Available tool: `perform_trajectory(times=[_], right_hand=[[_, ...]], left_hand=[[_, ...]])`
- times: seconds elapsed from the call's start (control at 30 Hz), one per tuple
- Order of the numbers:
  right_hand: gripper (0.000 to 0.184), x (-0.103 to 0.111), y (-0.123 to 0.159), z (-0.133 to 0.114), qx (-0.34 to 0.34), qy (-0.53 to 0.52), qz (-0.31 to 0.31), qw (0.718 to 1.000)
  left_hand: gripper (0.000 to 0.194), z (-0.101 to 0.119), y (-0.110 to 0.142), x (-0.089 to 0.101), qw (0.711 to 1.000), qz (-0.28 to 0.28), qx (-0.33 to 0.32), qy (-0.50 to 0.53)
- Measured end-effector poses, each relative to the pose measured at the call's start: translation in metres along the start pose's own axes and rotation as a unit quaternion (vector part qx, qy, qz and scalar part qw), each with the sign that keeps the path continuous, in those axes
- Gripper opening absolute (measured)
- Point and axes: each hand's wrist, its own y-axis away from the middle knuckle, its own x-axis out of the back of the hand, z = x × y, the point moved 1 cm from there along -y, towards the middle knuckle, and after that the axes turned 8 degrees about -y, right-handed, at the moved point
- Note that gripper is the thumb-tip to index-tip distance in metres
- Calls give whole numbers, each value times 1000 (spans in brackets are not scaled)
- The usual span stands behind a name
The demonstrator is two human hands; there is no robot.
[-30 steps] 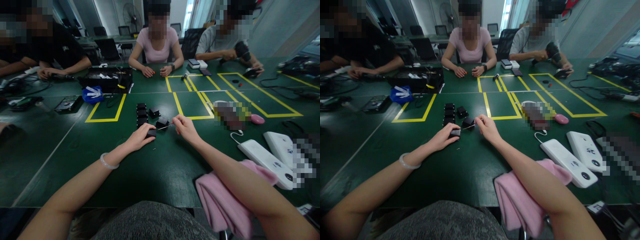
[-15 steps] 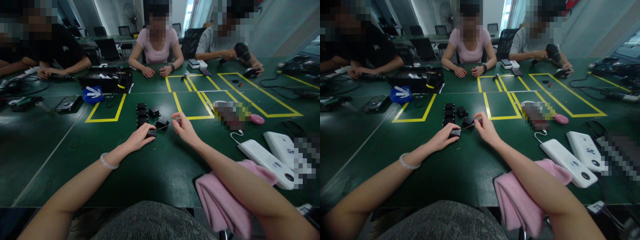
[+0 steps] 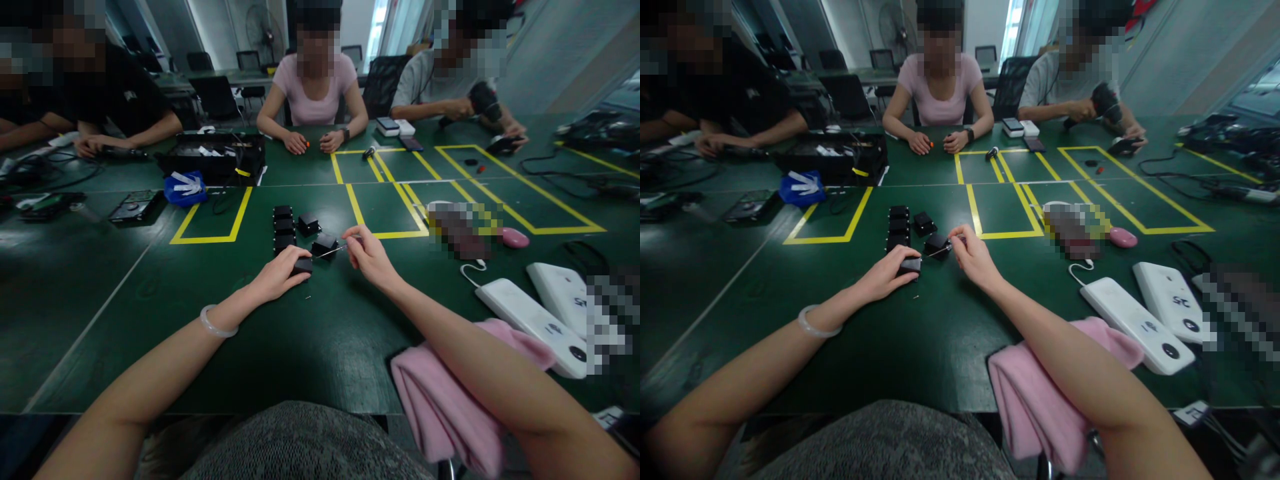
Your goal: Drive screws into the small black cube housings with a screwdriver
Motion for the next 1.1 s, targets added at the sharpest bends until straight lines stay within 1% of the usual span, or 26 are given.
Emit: perform_trajectory(times=[0.1,0.13,0.2,0.3,0.37,0.47,0.53,0.67,0.73,0.9,0.93,1.03,1.1], right_hand=[[24,2,-1,1,-4,30,9,1000],[25,2,-1,0,-3,40,10,999],[20,2,-1,-1,4,47,9,999],[10,1,0,-2,10,24,3,1000],[11,0,1,-2,2,11,-1,1000],[20,1,0,-1,-5,21,3,1000],[22,0,-1,-1,-7,30,3,1000],[8,0,-1,-2,-2,7,0,1000],[7,0,-1,-3,-3,1,0,1000],[24,2,0,-2,-14,28,4,1000],[23,2,0,-3,-12,29,3,999],[12,0,1,-4,1,21,1,1000],[8,0,1,-5,3,16,1,1000]], left_hand=[[33,0,0,0,1000,-3,3,0],[33,0,0,-1,1000,-2,3,0],[33,-1,0,-1,1000,2,0,1],[33,-2,0,-2,1000,7,-1,2],[33,-1,0,-1,1000,4,2,1],[33,0,0,0,1000,-2,5,-1],[33,0,0,1,1000,-3,6,-2],[33,0,0,0,1000,2,0,1],[33,-1,0,0,1000,2,1,3],[33,0,0,0,1000,-4,6,4],[33,0,0,0,1000,-4,6,4],[33,0,0,1,1000,-5,7,4],[33,0,0,1,1000,-6,9,4]])
